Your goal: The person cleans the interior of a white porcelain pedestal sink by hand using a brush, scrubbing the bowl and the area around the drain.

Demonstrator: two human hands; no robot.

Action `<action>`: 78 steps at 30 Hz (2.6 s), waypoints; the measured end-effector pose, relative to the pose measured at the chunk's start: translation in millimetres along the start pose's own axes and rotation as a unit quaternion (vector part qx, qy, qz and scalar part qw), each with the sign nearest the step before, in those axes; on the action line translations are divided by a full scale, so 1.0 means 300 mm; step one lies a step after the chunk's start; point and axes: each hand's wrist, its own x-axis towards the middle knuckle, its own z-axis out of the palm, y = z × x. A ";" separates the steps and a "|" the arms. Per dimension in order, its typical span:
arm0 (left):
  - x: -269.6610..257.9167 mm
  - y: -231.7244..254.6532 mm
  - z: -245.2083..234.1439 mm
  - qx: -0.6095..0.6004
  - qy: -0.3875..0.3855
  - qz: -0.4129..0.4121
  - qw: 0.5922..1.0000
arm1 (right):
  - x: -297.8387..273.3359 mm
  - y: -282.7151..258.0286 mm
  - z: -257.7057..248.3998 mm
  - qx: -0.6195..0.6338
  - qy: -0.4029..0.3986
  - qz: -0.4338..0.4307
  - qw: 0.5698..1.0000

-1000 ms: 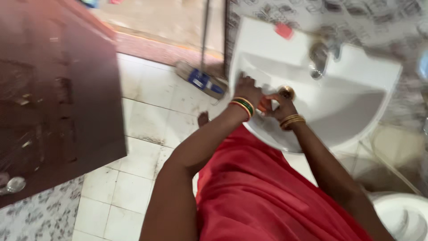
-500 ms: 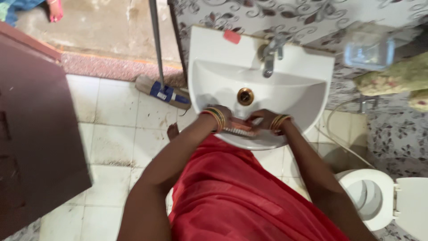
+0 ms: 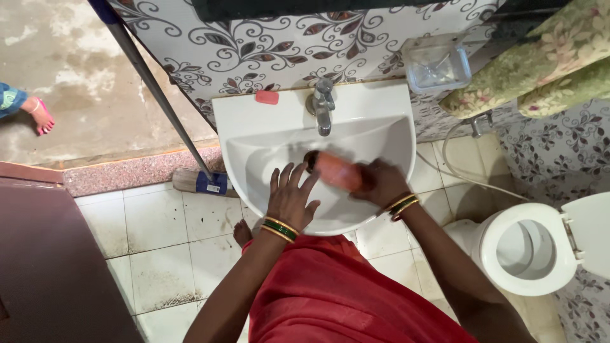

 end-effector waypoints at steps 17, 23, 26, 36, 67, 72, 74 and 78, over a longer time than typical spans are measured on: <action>-0.055 -0.181 0.112 -0.037 -0.019 -0.134 0.990 | 0.243 0.036 -0.150 -0.175 0.219 0.100 0.955; -0.050 -0.170 0.117 -0.058 -0.010 -0.134 0.989 | 0.241 0.050 -0.142 -0.156 0.242 0.100 0.952; -0.041 -0.171 0.114 -0.051 -0.057 -0.152 0.985 | 0.236 0.032 -0.104 -0.134 0.241 0.075 0.958; 0.145 -0.141 -0.004 -0.064 0.202 -0.012 0.977 | 0.126 -0.017 -0.096 -0.154 0.232 0.045 0.959; 0.615 -0.046 -0.162 -0.027 0.167 -0.002 0.986 | 0.066 -0.082 0.077 0.558 -0.017 0.224 0.799; 0.437 -0.187 0.250 -0.509 0.240 -0.163 0.810 | 0.043 -0.045 0.107 0.611 0.005 0.242 0.753; 0.437 -0.231 0.455 -0.621 0.186 -0.214 0.731 | 0.019 -0.025 0.100 0.609 0.027 0.212 0.764; 0.568 -0.265 0.733 -0.852 -0.004 -0.244 0.463 | -0.025 -0.003 0.054 0.623 0.047 0.225 0.748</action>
